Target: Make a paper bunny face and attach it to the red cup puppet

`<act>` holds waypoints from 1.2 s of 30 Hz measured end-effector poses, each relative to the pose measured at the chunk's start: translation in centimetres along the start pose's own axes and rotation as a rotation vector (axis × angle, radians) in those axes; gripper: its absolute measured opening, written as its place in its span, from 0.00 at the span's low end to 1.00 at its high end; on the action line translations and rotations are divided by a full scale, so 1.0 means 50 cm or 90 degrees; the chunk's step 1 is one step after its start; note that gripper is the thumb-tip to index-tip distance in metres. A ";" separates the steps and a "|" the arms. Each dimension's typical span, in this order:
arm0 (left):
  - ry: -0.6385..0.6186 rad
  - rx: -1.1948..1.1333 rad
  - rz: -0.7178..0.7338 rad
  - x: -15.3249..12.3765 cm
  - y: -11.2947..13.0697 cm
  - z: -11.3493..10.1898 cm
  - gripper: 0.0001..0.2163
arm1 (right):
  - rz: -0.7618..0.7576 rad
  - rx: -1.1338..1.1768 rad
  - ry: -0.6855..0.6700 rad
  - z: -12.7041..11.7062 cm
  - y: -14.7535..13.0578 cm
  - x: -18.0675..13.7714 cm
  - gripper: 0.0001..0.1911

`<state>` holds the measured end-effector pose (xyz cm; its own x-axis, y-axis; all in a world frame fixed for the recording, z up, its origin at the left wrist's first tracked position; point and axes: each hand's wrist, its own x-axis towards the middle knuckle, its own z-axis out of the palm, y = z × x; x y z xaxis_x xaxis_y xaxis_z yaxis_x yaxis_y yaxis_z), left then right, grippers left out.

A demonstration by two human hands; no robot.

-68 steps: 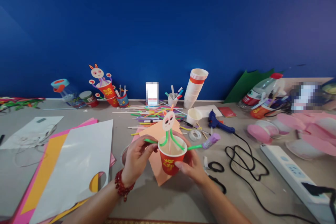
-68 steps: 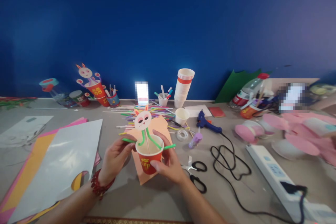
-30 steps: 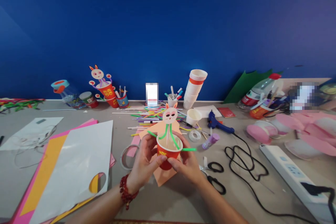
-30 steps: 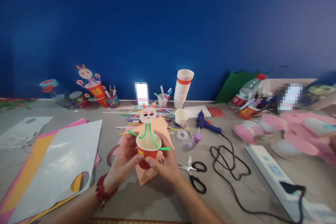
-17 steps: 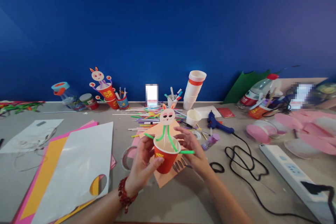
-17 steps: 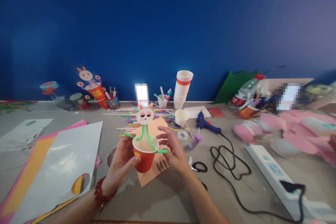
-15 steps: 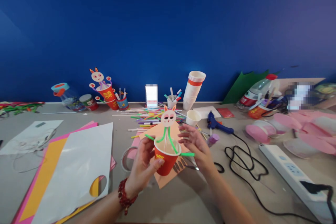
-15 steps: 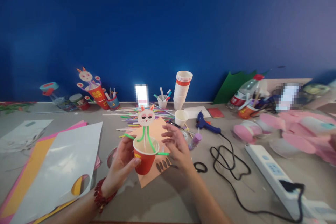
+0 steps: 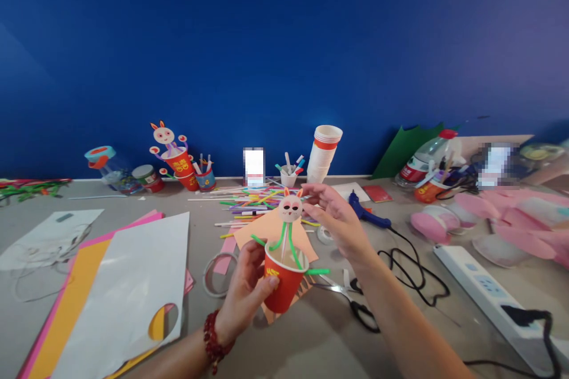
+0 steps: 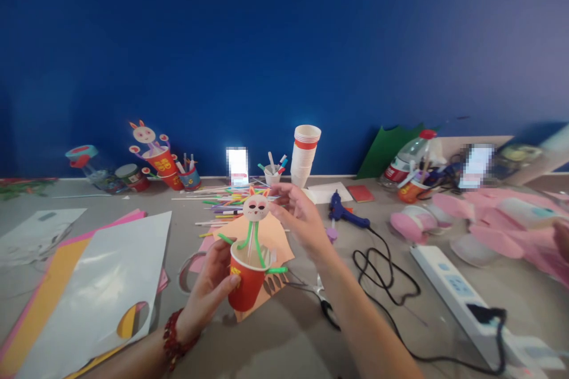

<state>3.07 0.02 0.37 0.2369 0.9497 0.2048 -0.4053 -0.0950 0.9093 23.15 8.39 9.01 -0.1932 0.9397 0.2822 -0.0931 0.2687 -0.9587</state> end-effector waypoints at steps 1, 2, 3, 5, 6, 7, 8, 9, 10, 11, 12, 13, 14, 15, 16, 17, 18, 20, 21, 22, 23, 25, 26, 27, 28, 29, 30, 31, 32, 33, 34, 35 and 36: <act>0.001 -0.001 0.003 0.001 0.000 0.000 0.23 | -0.011 -0.002 -0.007 -0.001 -0.001 0.009 0.19; 0.003 -0.001 0.008 0.002 0.000 0.000 0.23 | -0.019 -0.002 -0.017 -0.002 -0.002 0.018 0.20; 0.005 -0.001 0.012 0.002 0.000 -0.001 0.23 | -0.022 -0.001 -0.030 -0.004 -0.003 0.024 0.20; 0.010 0.001 0.016 0.002 -0.003 -0.002 0.23 | -0.020 0.001 -0.061 -0.008 -0.007 0.033 0.21; 0.012 0.002 0.015 0.001 -0.005 -0.003 0.24 | -0.015 0.001 -0.080 -0.009 -0.010 0.035 0.21; 0.013 0.002 0.012 0.000 -0.007 -0.004 0.24 | -0.010 0.003 -0.099 -0.011 -0.012 0.035 0.21; 0.013 0.001 0.010 -0.001 -0.009 -0.005 0.24 | -0.005 0.005 -0.117 -0.012 -0.014 0.035 0.22; 0.010 -0.002 0.007 -0.003 -0.012 -0.006 0.25 | -0.001 0.010 -0.134 -0.014 -0.016 0.034 0.22; 0.006 -0.006 0.004 -0.004 -0.013 -0.007 0.25 | 0.005 0.013 -0.148 -0.015 -0.017 0.032 0.22; 0.002 -0.010 -0.001 -0.006 -0.015 -0.007 0.25 | 0.010 0.015 -0.158 -0.016 -0.019 0.031 0.22; -0.002 -0.011 -0.006 -0.007 -0.015 -0.006 0.25 | 0.015 0.015 -0.165 -0.018 -0.020 0.030 0.22; -0.006 -0.009 -0.011 -0.007 -0.014 -0.006 0.25 | 0.020 0.013 -0.173 -0.019 -0.021 0.030 0.21; -0.010 -0.005 -0.014 -0.008 -0.013 -0.005 0.25 | 0.026 0.009 -0.181 -0.021 -0.022 0.029 0.20; -0.011 0.000 -0.013 -0.008 -0.011 -0.005 0.25 | 0.032 0.003 -0.191 -0.022 -0.021 0.029 0.19; -0.010 0.005 -0.012 -0.008 -0.009 -0.004 0.25 | 0.037 -0.006 -0.201 -0.024 -0.020 0.029 0.18; -0.008 0.008 -0.010 -0.008 -0.008 -0.004 0.25 | 0.042 -0.016 -0.211 -0.025 -0.018 0.029 0.17; -0.004 0.008 -0.011 -0.008 -0.008 -0.005 0.25 | 0.045 -0.026 -0.217 -0.026 -0.015 0.029 0.15; 0.007 0.002 -0.012 -0.009 -0.009 -0.006 0.24 | 0.043 -0.035 -0.217 -0.027 -0.010 0.029 0.13; 0.012 -0.003 -0.014 -0.011 -0.010 -0.008 0.25 | 0.039 -0.031 -0.213 -0.027 -0.007 0.029 0.12; 0.016 -0.007 -0.017 -0.012 -0.012 -0.009 0.25 | 0.032 -0.022 -0.207 -0.027 -0.005 0.029 0.10; 0.020 -0.012 -0.020 -0.014 -0.013 -0.010 0.25 | 0.022 -0.014 -0.202 -0.026 -0.004 0.029 0.09; 0.019 -0.025 -0.027 -0.016 -0.013 -0.011 0.26 | -0.011 -0.004 -0.198 -0.026 -0.005 0.030 0.07; 0.017 -0.035 -0.032 -0.016 -0.013 -0.011 0.25 | -0.030 -0.004 -0.200 -0.026 -0.005 0.031 0.06; 0.013 -0.047 -0.036 -0.016 -0.011 -0.010 0.24 | -0.050 -0.006 -0.202 -0.026 -0.006 0.032 0.06; 0.010 -0.062 -0.039 -0.016 -0.010 -0.010 0.24 | -0.070 -0.007 -0.205 -0.027 -0.007 0.033 0.05; 0.007 -0.076 -0.044 -0.016 -0.008 -0.009 0.24 | -0.086 -0.009 -0.209 -0.028 -0.007 0.034 0.04; 0.004 -0.089 -0.050 -0.015 -0.007 -0.009 0.23 | -0.098 -0.010 -0.212 -0.029 -0.007 0.035 0.04; 0.003 -0.101 -0.056 -0.015 -0.007 -0.009 0.23 | -0.106 -0.010 -0.215 -0.031 -0.007 0.037 0.03; 0.003 -0.113 -0.061 -0.014 -0.008 -0.010 0.23 | -0.111 -0.007 -0.216 -0.032 -0.006 0.038 0.02; 0.005 -0.124 -0.064 -0.014 -0.009 -0.011 0.24 | -0.111 -0.002 -0.216 -0.033 -0.004 0.039 0.02; 0.007 -0.135 -0.070 -0.014 -0.010 -0.013 0.23 | -0.110 0.004 -0.214 -0.035 -0.003 0.039 0.02; 0.011 -0.144 -0.077 -0.014 -0.012 -0.014 0.23 | -0.107 0.012 -0.213 -0.036 -0.002 0.040 0.03; 0.015 -0.151 -0.085 -0.014 -0.012 -0.014 0.23 | -0.103 0.018 -0.212 -0.036 -0.001 0.040 0.03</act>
<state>2.53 -0.36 -0.58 0.2822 0.9562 0.0778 -0.5678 0.1011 0.8170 24.53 10.66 9.54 -0.4799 0.7640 0.4312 -0.1751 0.3982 -0.9004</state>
